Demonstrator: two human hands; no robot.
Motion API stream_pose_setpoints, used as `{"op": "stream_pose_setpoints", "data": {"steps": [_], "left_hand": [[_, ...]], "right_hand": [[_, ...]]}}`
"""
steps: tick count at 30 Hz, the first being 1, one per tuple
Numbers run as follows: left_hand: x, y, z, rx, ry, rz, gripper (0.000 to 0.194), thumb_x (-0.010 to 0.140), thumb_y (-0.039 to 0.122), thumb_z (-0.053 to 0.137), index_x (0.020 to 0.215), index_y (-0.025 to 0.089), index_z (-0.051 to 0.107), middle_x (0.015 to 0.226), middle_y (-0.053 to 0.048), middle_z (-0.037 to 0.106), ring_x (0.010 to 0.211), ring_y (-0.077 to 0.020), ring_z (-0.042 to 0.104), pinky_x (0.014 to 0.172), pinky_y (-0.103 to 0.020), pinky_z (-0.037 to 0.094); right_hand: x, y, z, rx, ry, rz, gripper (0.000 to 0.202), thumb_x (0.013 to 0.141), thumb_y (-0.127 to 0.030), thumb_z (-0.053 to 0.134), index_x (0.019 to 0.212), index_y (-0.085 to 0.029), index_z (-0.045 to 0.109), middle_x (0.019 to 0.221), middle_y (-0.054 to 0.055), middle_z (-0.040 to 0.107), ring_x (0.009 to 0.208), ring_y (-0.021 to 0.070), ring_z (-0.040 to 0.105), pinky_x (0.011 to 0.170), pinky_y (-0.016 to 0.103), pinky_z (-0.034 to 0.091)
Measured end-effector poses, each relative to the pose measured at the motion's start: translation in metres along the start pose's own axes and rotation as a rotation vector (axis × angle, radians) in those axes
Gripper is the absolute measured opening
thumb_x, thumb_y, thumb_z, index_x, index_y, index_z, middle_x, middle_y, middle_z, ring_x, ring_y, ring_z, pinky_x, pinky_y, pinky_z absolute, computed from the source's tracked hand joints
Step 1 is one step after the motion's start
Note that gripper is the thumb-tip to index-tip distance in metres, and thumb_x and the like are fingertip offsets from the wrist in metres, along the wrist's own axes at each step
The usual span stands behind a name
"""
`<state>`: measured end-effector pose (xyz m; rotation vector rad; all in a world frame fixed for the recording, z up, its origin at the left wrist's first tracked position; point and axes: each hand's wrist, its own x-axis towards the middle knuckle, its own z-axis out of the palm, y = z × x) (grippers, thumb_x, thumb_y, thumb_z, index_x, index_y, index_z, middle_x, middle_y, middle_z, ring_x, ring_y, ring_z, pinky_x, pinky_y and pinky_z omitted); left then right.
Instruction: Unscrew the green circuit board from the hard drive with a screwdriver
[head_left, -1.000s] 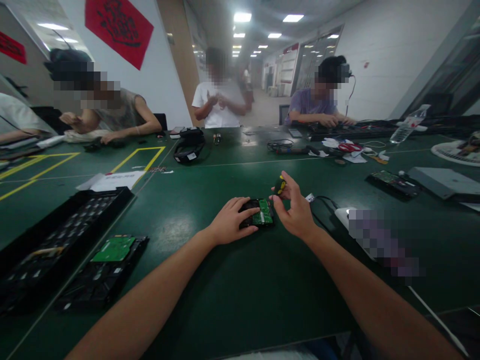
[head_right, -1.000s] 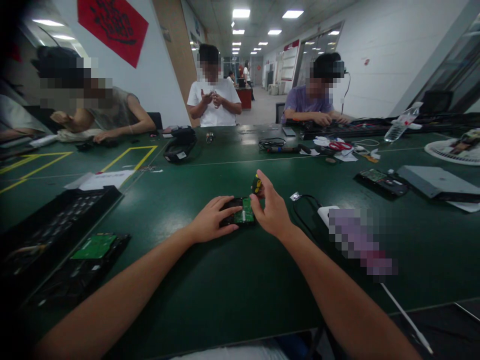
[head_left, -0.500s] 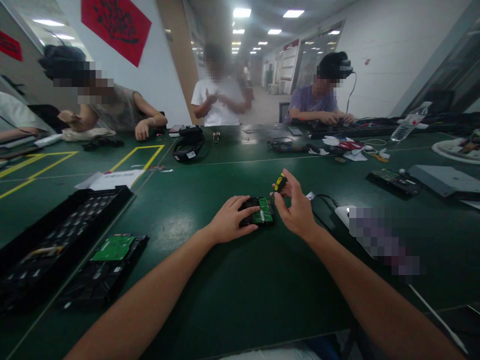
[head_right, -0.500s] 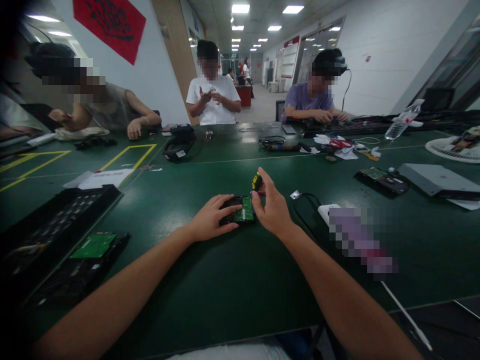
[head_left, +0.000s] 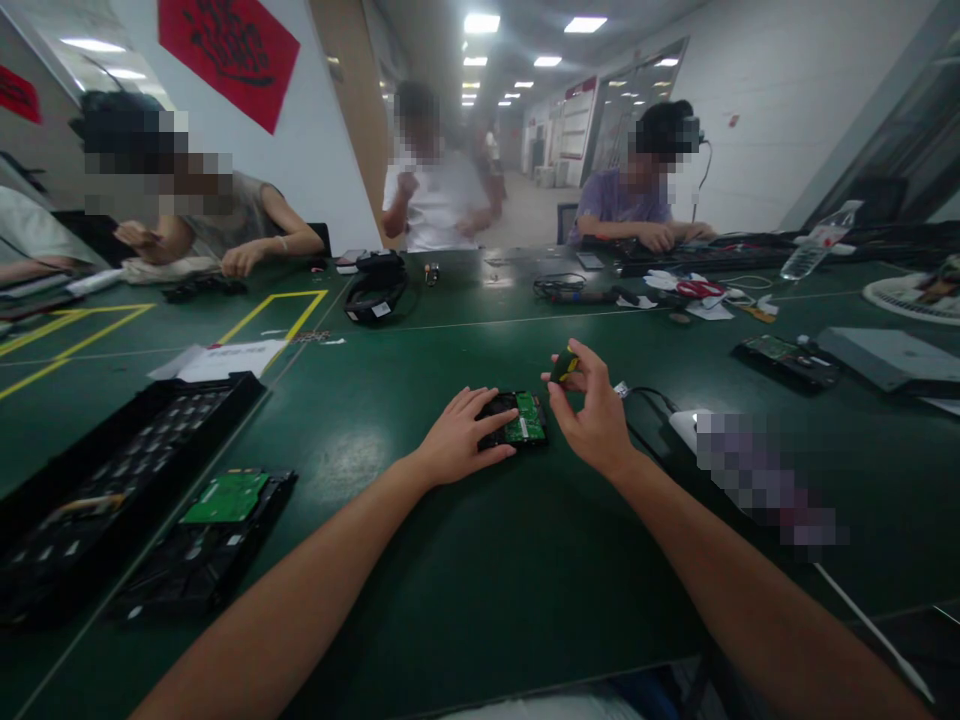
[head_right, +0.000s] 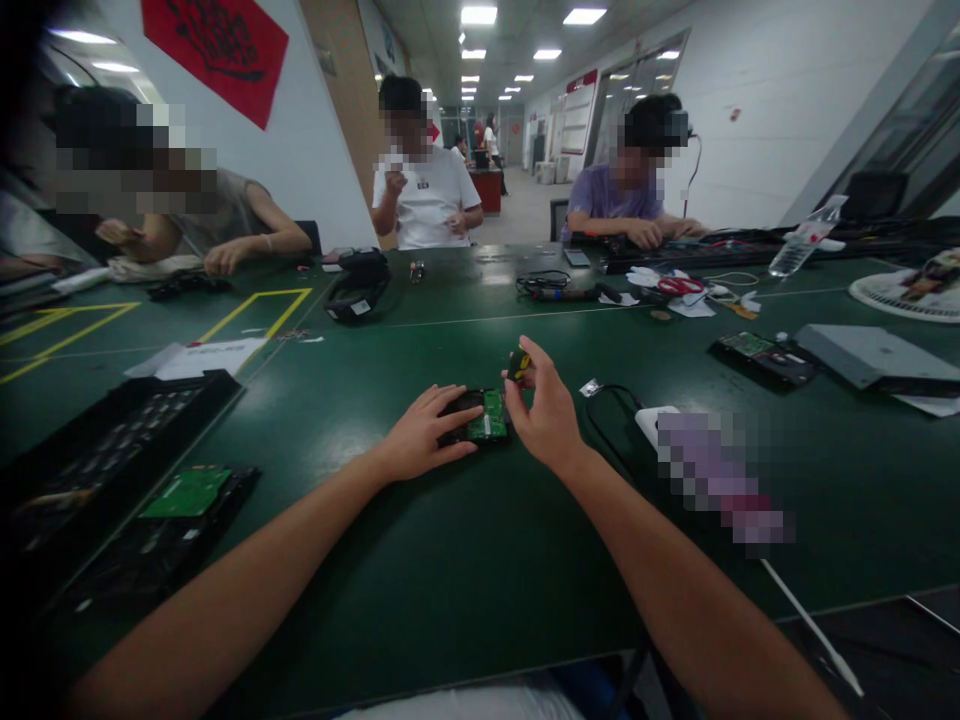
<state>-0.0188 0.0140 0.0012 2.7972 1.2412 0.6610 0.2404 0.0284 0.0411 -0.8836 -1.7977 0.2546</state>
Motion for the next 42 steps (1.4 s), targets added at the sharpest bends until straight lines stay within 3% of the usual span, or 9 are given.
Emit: {"op": "stream_pose_setpoints", "data": {"steps": [5,12,19,25,30,36,42], "left_hand": [[0.001,0.0,0.002,-0.008,0.006,-0.046,0.065,0.097,0.062,0.062,0.153,0.032,0.053,0.166,-0.013,0.04,0.154,-0.038,0.037,0.127,-0.067,0.025],[0.001,0.0,0.001,-0.062,0.026,-0.071,0.078,0.095,0.065,0.063,0.159,0.024,0.043,0.162,-0.016,0.046,0.152,-0.0368,0.041,0.128,-0.063,0.026],[0.0,0.001,-0.001,-0.114,0.053,-0.082,0.072,0.098,0.061,0.059,0.157,0.022,0.045,0.16,-0.017,0.048,0.151,-0.0351,0.042,0.129,-0.062,0.026],[0.0,0.002,-0.004,-0.235,0.124,-0.134,0.063,0.1,0.056,0.058,0.152,0.021,0.05,0.156,-0.016,0.051,0.148,-0.0336,0.046,0.125,-0.057,0.036],[0.001,-0.006,-0.004,-0.383,0.286,-0.271,0.046,0.107,0.046,0.045,0.143,0.021,0.057,0.147,-0.012,0.06,0.139,-0.0278,0.055,0.121,-0.05,0.042],[-0.001,-0.025,0.007,-0.496,0.463,-0.568,0.033,0.106,0.034,0.043,0.127,0.023,0.065,0.125,-0.007,0.072,0.12,-0.0238,0.067,0.11,-0.045,0.05],[0.0,-0.034,0.015,-0.573,0.524,-0.607,0.027,0.103,0.039,0.052,0.118,0.022,0.067,0.117,-0.007,0.074,0.11,-0.023,0.071,0.101,-0.042,0.055]], "right_hand": [[0.001,0.001,-0.001,-0.083,0.063,-0.027,0.061,0.097,-0.034,0.068,0.153,-0.031,0.042,0.132,0.012,0.061,0.095,0.0237,0.072,0.085,0.047,0.068],[0.001,0.001,-0.001,-0.059,0.002,-0.057,0.064,0.102,-0.027,0.057,0.161,-0.032,0.033,0.14,0.014,0.057,0.11,0.0262,0.07,0.096,0.05,0.066],[0.001,0.003,0.0,-0.109,0.064,-0.059,0.068,0.098,-0.032,0.067,0.158,-0.033,0.036,0.13,0.011,0.062,0.094,0.0238,0.07,0.086,0.049,0.068],[0.0,0.003,-0.001,-0.089,0.033,-0.056,0.066,0.1,-0.03,0.063,0.16,-0.033,0.034,0.134,0.012,0.062,0.101,0.0256,0.072,0.091,0.051,0.066],[0.0,0.003,0.0,-0.057,0.027,-0.042,0.067,0.1,-0.029,0.061,0.16,-0.032,0.032,0.136,0.012,0.062,0.099,0.0247,0.072,0.093,0.051,0.066],[0.0,0.002,0.0,-0.104,0.051,-0.038,0.066,0.098,-0.033,0.066,0.157,-0.031,0.037,0.135,0.013,0.061,0.097,0.0246,0.071,0.088,0.05,0.067],[-0.001,0.002,0.001,-0.048,0.024,-0.033,0.063,0.101,-0.03,0.06,0.159,-0.031,0.034,0.136,0.013,0.06,0.1,0.0239,0.072,0.091,0.048,0.067]]}}
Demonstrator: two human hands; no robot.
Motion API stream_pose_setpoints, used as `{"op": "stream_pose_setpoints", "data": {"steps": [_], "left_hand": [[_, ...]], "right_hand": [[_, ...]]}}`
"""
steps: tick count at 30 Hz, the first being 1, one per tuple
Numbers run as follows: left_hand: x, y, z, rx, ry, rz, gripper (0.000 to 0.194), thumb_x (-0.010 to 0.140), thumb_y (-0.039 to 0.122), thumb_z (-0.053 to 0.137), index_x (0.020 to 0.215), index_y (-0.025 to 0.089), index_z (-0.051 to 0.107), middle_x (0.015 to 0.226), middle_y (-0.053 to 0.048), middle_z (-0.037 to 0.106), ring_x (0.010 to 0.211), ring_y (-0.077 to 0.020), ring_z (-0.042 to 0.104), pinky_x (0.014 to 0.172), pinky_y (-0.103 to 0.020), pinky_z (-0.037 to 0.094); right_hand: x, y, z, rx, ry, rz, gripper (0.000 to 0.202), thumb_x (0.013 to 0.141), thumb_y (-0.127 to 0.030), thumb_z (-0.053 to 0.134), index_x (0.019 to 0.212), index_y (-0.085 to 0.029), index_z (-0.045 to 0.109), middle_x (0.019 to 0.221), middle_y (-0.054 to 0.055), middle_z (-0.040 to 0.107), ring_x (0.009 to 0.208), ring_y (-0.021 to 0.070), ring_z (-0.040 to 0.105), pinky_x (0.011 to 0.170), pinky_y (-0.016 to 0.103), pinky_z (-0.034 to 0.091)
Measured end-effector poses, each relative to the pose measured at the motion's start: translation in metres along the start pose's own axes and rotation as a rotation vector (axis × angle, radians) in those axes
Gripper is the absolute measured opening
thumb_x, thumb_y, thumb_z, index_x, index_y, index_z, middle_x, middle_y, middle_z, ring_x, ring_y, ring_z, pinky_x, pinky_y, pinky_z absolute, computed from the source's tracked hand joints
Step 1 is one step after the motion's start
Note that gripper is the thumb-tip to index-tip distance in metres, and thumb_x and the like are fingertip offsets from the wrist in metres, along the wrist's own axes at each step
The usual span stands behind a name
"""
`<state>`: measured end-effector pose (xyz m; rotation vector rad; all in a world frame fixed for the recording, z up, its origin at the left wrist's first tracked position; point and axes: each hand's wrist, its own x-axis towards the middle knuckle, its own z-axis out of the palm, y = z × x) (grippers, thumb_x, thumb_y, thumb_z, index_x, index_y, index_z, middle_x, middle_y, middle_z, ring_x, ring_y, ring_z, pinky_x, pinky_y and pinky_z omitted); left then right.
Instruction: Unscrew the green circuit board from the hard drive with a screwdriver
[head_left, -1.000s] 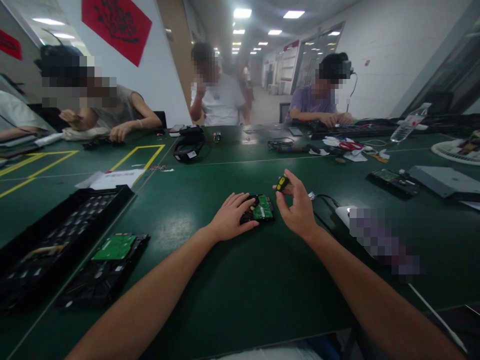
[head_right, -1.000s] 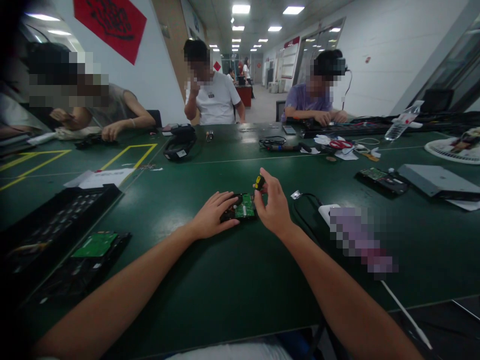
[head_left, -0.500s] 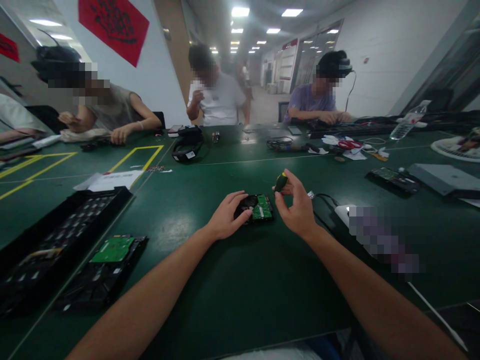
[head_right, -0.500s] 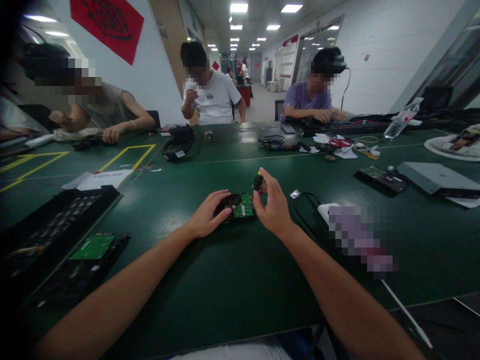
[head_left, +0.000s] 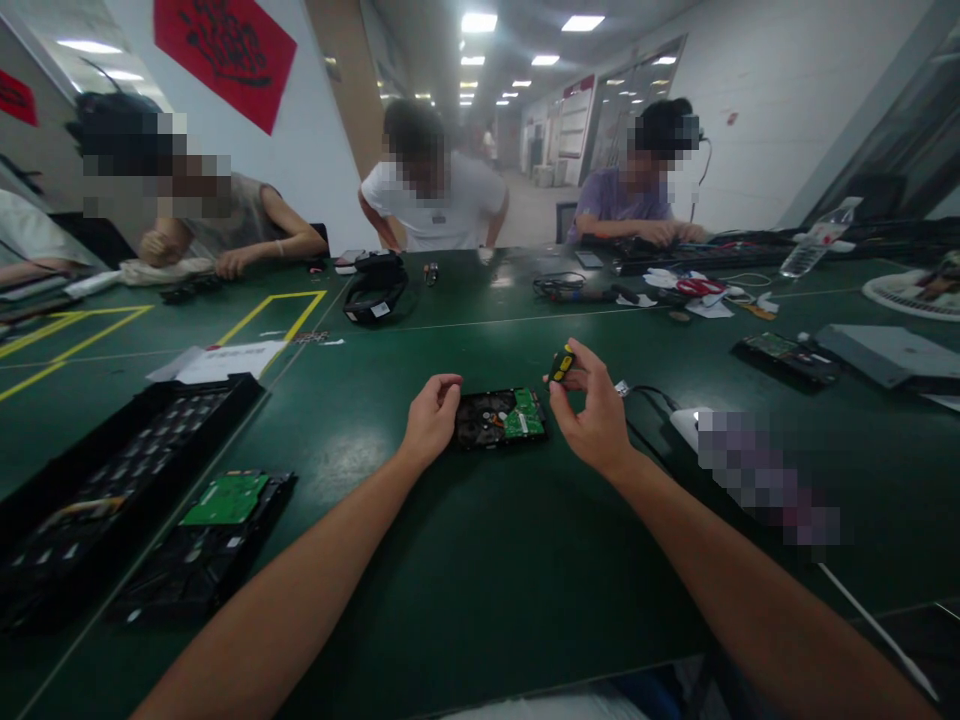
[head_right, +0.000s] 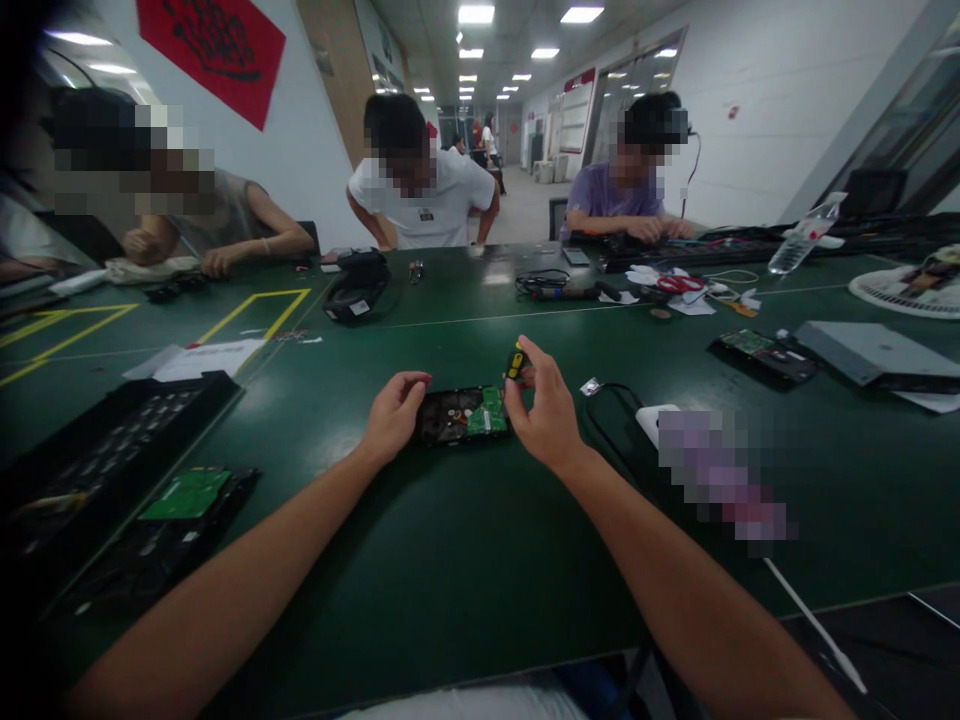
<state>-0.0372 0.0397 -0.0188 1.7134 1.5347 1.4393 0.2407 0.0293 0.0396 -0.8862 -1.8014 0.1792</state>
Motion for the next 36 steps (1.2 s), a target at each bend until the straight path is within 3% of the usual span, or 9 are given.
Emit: {"op": "stream_pose_setpoints", "data": {"steps": [5,13,17,21,26,36], "left_hand": [[-0.001,0.007,-0.001,0.077,0.005,0.051,0.032,0.104,0.048,0.052,0.106,0.022,0.071,0.113,-0.007,0.076,0.104,-0.0231,0.071,0.096,-0.04,0.056],[-0.003,0.016,-0.004,0.131,-0.011,0.076,0.045,0.107,0.052,0.044,0.08,0.022,0.065,0.103,-0.005,0.075,0.1,-0.0219,0.07,0.091,-0.037,0.054],[-0.004,0.017,-0.003,0.15,0.006,0.139,0.036,0.104,0.05,0.052,0.088,0.022,0.068,0.1,-0.005,0.074,0.096,-0.0213,0.069,0.09,-0.037,0.054],[-0.006,0.02,-0.002,0.151,0.006,0.193,0.028,0.103,0.047,0.057,0.102,0.022,0.07,0.103,-0.005,0.074,0.099,-0.0216,0.069,0.094,-0.039,0.055],[-0.009,0.027,-0.002,0.132,-0.055,0.268,0.041,0.109,0.045,0.042,0.094,0.022,0.072,0.106,-0.006,0.073,0.102,-0.0208,0.069,0.096,-0.039,0.055],[-0.014,0.036,-0.004,0.225,-0.219,0.423,0.045,0.108,0.045,0.045,0.09,0.024,0.081,0.11,-0.007,0.075,0.106,-0.0238,0.067,0.097,-0.045,0.055]], "right_hand": [[0.001,0.0,0.0,-0.089,0.065,-0.02,0.067,0.096,-0.035,0.069,0.156,-0.03,0.039,0.128,0.011,0.061,0.091,0.0221,0.068,0.082,0.046,0.067],[0.001,0.0,-0.001,-0.042,0.0,-0.013,0.07,0.099,-0.028,0.06,0.162,-0.032,0.029,0.129,0.011,0.062,0.097,0.0234,0.07,0.091,0.049,0.066],[0.002,0.0,-0.002,-0.106,0.038,-0.042,0.068,0.097,-0.033,0.066,0.158,-0.032,0.037,0.131,0.012,0.06,0.092,0.0231,0.069,0.087,0.049,0.067],[0.002,-0.002,-0.003,-0.104,0.018,-0.029,0.069,0.099,-0.03,0.061,0.161,-0.033,0.032,0.131,0.011,0.064,0.094,0.0241,0.069,0.092,0.052,0.065],[0.003,-0.002,-0.004,-0.115,0.02,-0.042,0.066,0.099,-0.03,0.062,0.16,-0.034,0.036,0.128,0.01,0.064,0.093,0.0234,0.068,0.089,0.049,0.066],[0.001,0.002,-0.001,-0.078,0.022,-0.008,0.068,0.1,-0.03,0.061,0.161,-0.032,0.032,0.132,0.011,0.065,0.099,0.0253,0.071,0.094,0.052,0.064]]}}
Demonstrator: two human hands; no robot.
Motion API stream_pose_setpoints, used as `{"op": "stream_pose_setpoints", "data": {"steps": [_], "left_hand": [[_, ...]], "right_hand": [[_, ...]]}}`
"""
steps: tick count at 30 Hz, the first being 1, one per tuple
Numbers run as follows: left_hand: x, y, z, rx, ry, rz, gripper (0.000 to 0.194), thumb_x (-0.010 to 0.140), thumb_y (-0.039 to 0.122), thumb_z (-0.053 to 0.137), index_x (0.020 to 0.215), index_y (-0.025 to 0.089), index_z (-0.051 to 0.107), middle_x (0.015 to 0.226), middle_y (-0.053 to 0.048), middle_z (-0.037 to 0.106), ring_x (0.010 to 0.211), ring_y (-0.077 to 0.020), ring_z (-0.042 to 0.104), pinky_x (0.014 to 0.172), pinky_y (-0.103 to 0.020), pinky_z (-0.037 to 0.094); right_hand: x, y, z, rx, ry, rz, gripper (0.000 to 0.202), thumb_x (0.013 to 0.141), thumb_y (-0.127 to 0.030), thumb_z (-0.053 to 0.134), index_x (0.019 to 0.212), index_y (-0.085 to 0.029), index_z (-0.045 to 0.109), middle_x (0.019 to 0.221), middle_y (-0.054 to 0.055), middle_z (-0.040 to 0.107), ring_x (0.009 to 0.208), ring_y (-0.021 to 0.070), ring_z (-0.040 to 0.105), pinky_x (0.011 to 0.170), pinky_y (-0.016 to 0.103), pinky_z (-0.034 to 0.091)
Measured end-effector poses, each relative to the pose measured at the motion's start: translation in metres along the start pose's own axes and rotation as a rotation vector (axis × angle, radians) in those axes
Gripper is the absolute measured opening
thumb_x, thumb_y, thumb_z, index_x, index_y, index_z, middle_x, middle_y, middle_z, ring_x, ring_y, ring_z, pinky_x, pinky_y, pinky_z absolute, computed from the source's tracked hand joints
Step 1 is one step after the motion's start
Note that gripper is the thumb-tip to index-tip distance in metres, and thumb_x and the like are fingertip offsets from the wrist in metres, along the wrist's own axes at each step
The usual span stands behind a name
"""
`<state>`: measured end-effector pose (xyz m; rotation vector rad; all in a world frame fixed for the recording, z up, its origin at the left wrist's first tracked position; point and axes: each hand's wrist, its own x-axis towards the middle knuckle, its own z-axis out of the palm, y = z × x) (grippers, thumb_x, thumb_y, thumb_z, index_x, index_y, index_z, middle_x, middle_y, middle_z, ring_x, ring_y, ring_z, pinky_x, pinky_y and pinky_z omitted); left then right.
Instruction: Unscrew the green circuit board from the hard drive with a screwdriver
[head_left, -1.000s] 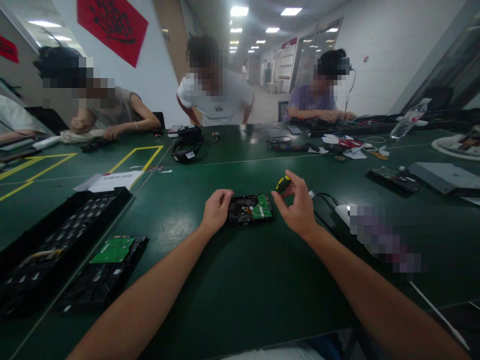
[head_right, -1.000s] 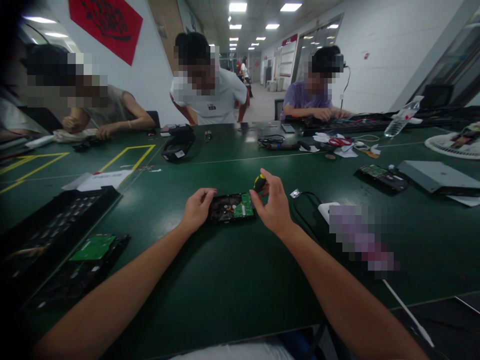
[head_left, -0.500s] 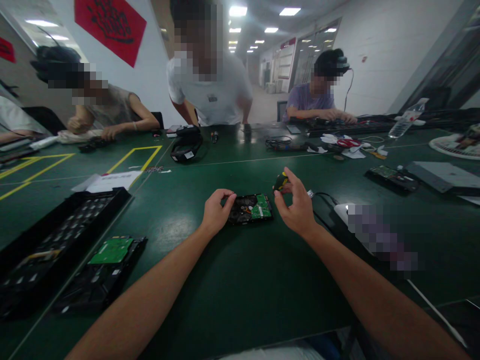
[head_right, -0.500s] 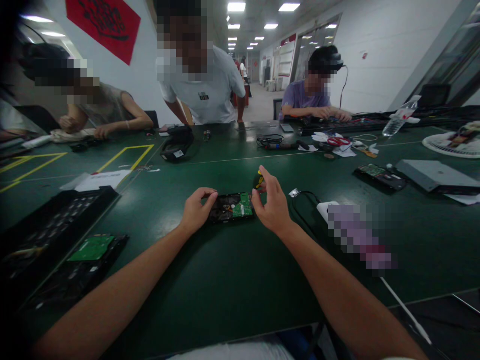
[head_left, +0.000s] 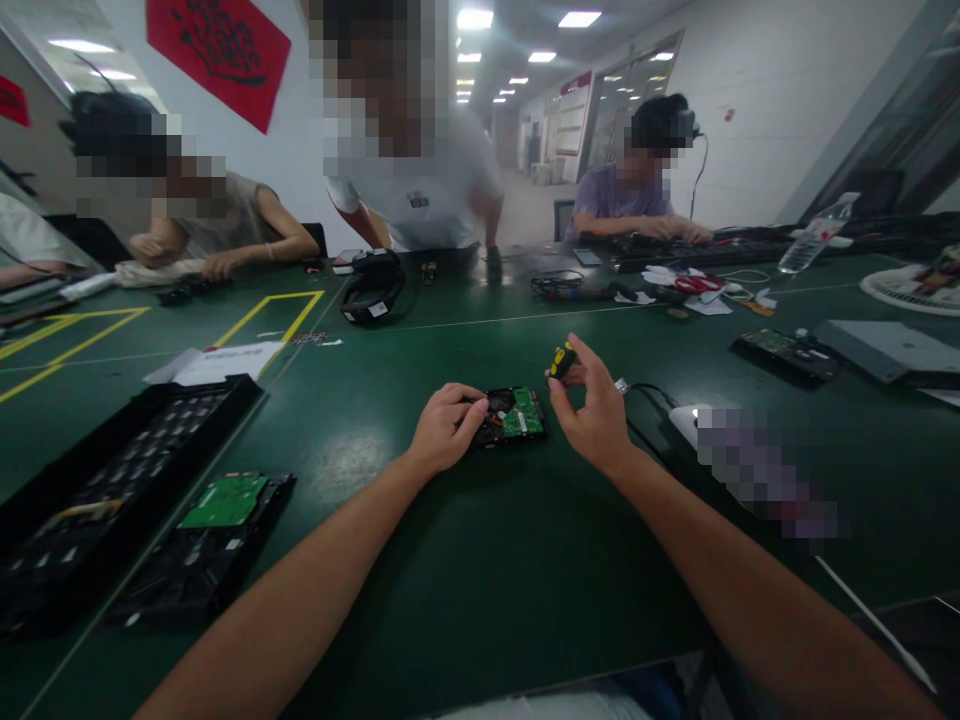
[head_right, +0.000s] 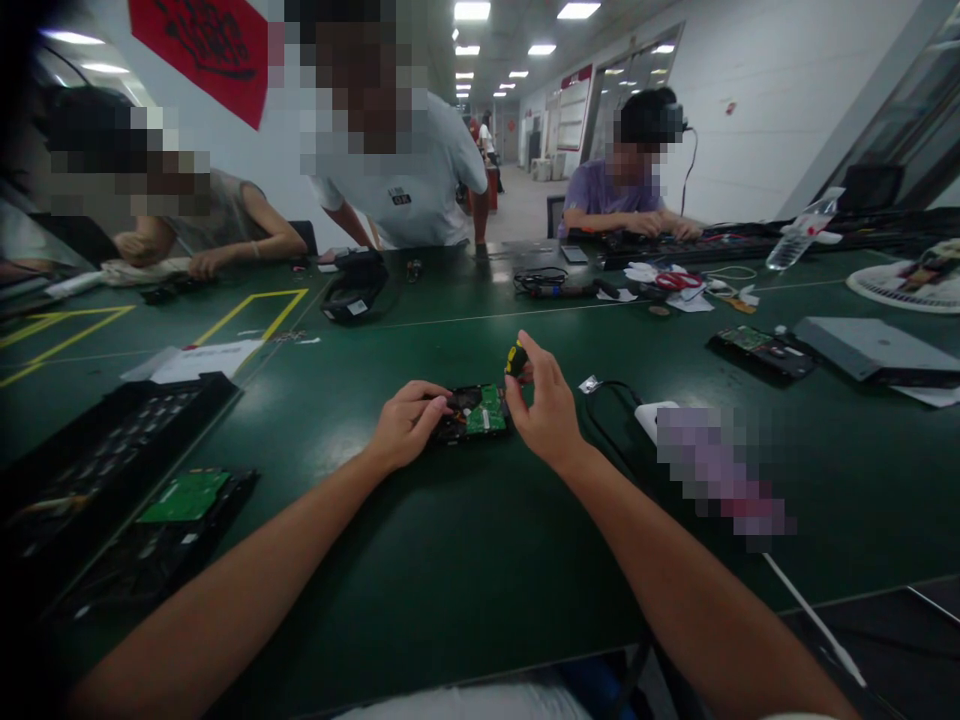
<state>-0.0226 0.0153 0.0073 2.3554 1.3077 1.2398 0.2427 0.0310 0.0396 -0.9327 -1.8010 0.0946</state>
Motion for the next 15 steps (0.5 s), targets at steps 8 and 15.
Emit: {"op": "stream_pose_setpoints", "data": {"steps": [8,15], "left_hand": [[0.001,0.007,-0.002,0.109,-0.073,0.135,0.038,0.106,0.041,0.05,0.092,0.024,0.081,0.111,-0.008,0.076,0.105,-0.0251,0.068,0.098,-0.049,0.053],[-0.001,0.017,0.001,0.142,-0.111,0.19,0.028,0.103,0.041,0.056,0.111,0.024,0.076,0.114,-0.009,0.075,0.11,-0.0268,0.067,0.099,-0.048,0.053]], "right_hand": [[0.003,-0.004,-0.003,-0.035,0.024,-0.028,0.064,0.098,-0.033,0.063,0.157,-0.033,0.038,0.128,0.011,0.065,0.096,0.0259,0.071,0.088,0.051,0.066],[0.002,-0.003,-0.002,-0.028,0.015,-0.017,0.065,0.099,-0.031,0.062,0.159,-0.033,0.036,0.13,0.012,0.063,0.093,0.0249,0.07,0.089,0.051,0.066]]}}
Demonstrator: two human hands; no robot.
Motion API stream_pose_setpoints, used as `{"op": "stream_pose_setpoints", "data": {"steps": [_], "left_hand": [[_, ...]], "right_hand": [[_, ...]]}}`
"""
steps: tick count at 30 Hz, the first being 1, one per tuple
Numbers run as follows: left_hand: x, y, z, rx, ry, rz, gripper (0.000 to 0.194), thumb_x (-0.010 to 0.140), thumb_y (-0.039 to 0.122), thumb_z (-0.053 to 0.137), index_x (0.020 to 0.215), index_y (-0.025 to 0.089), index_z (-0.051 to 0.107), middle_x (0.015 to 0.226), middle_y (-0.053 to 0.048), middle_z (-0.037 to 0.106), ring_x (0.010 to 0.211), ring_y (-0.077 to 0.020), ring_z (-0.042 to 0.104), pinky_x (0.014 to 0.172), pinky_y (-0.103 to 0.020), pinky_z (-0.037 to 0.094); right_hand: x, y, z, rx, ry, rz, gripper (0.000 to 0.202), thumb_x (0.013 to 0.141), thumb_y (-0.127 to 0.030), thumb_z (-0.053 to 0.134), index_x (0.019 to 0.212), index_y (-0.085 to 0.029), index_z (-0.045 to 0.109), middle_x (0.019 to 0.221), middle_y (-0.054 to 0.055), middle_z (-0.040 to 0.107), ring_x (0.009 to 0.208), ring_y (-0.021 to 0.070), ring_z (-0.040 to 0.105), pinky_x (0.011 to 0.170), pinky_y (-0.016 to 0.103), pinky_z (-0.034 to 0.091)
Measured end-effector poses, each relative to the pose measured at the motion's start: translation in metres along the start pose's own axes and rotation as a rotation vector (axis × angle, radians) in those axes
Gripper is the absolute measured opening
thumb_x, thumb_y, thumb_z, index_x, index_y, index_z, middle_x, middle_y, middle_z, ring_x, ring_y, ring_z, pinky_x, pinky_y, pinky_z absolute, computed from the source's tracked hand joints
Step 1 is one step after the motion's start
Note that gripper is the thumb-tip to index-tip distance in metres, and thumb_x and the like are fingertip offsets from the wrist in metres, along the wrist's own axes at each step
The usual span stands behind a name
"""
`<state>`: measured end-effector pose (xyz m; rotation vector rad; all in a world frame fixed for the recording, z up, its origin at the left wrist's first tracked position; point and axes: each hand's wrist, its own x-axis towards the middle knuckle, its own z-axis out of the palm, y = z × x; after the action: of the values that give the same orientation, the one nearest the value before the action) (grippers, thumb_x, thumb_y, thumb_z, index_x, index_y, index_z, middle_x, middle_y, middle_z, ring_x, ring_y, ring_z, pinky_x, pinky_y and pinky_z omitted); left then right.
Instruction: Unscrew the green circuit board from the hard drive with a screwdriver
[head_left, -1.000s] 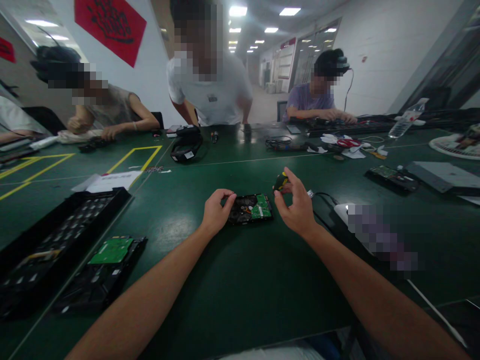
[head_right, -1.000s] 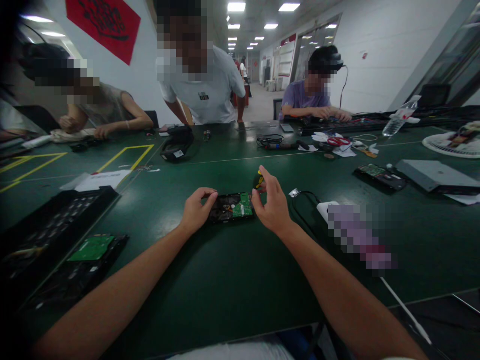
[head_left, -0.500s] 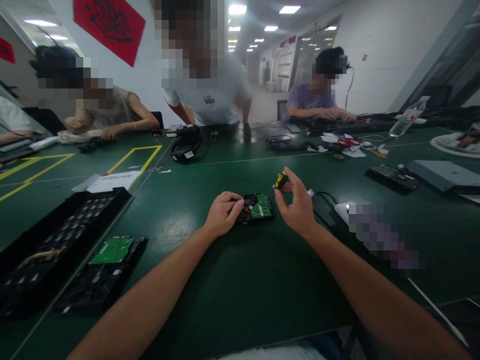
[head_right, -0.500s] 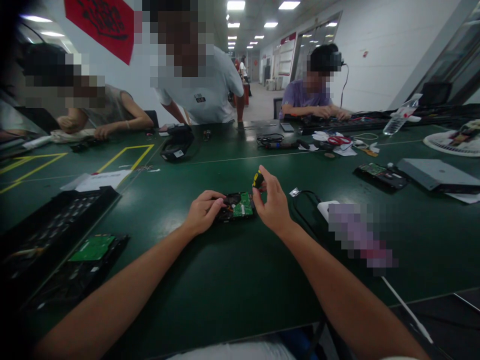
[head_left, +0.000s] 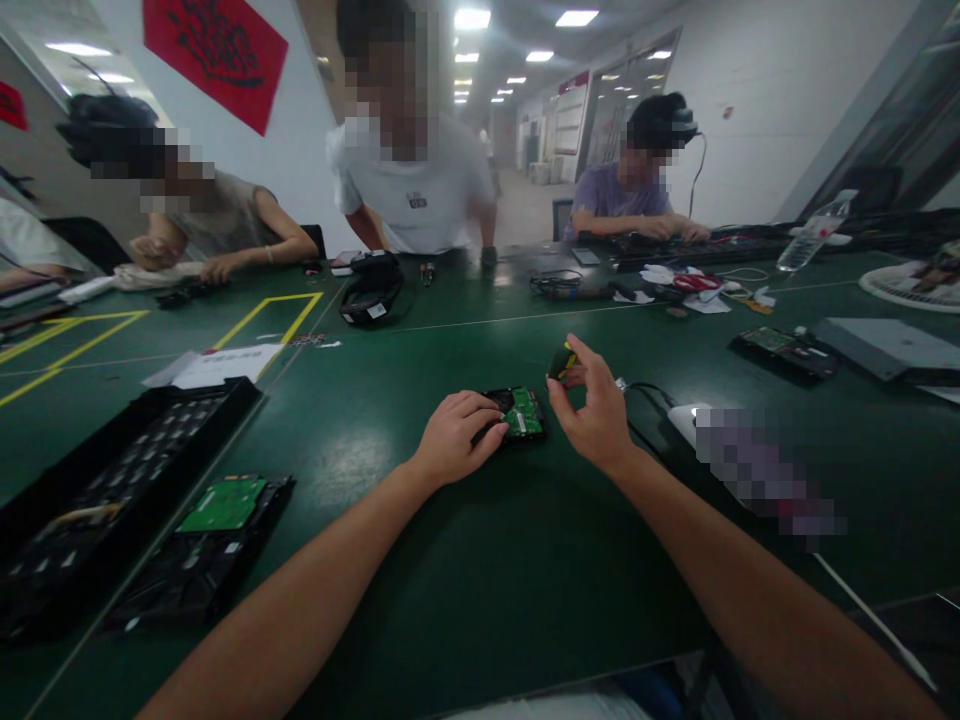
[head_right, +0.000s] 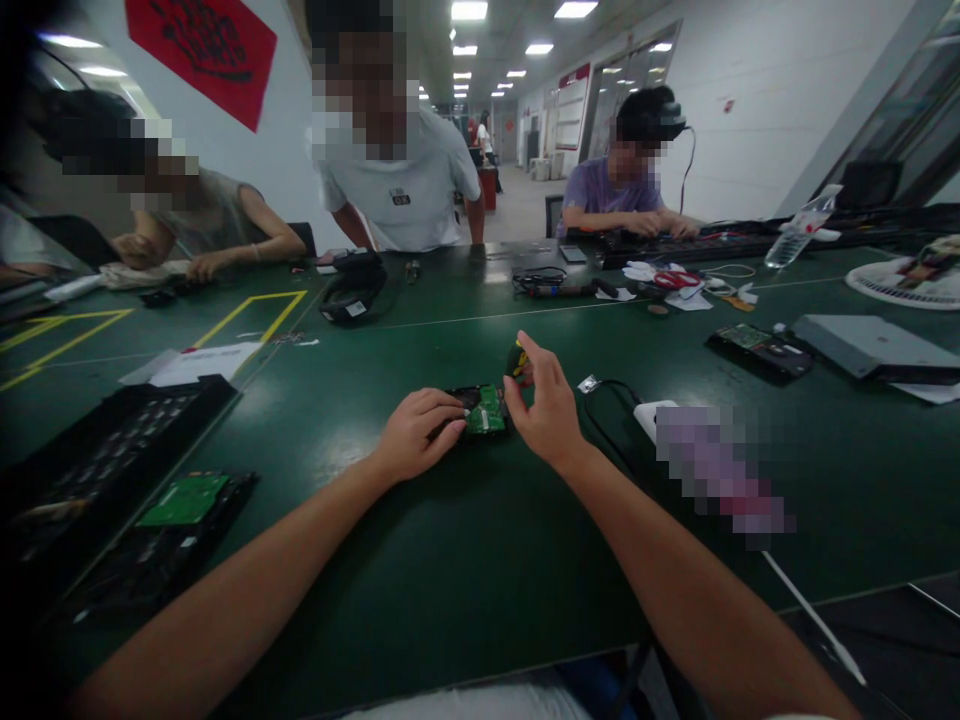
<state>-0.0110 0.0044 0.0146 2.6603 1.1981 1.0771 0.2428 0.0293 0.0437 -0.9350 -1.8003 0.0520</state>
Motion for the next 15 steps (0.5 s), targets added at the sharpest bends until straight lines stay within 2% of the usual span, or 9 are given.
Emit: {"op": "stream_pose_setpoints", "data": {"steps": [4,9,15], "left_hand": [[0.0,0.007,0.003,0.045,-0.057,0.06,0.028,0.103,0.041,0.057,0.119,0.024,0.073,0.119,-0.01,0.073,0.115,-0.0279,0.066,0.102,-0.049,0.053],[0.0,0.019,0.01,0.112,-0.156,0.114,0.034,0.105,0.038,0.052,0.132,0.023,0.066,0.13,-0.012,0.069,0.124,-0.0298,0.063,0.108,-0.05,0.051],[0.0,0.03,0.015,0.173,-0.21,0.14,0.039,0.104,0.03,0.053,0.141,0.021,0.059,0.138,-0.013,0.064,0.128,-0.0311,0.06,0.111,-0.05,0.049]], "right_hand": [[0.001,0.0,-0.001,-0.014,0.02,-0.013,0.064,0.097,-0.033,0.066,0.156,-0.032,0.04,0.127,0.011,0.062,0.091,0.0248,0.068,0.083,0.049,0.067],[0.0,0.0,-0.001,0.013,-0.009,-0.012,0.062,0.1,-0.03,0.059,0.158,-0.033,0.037,0.129,0.011,0.063,0.095,0.0245,0.069,0.091,0.051,0.065],[0.0,0.0,0.001,0.004,0.046,0.005,0.067,0.097,-0.034,0.068,0.156,-0.03,0.038,0.131,0.011,0.064,0.091,0.0226,0.07,0.082,0.044,0.067]]}}
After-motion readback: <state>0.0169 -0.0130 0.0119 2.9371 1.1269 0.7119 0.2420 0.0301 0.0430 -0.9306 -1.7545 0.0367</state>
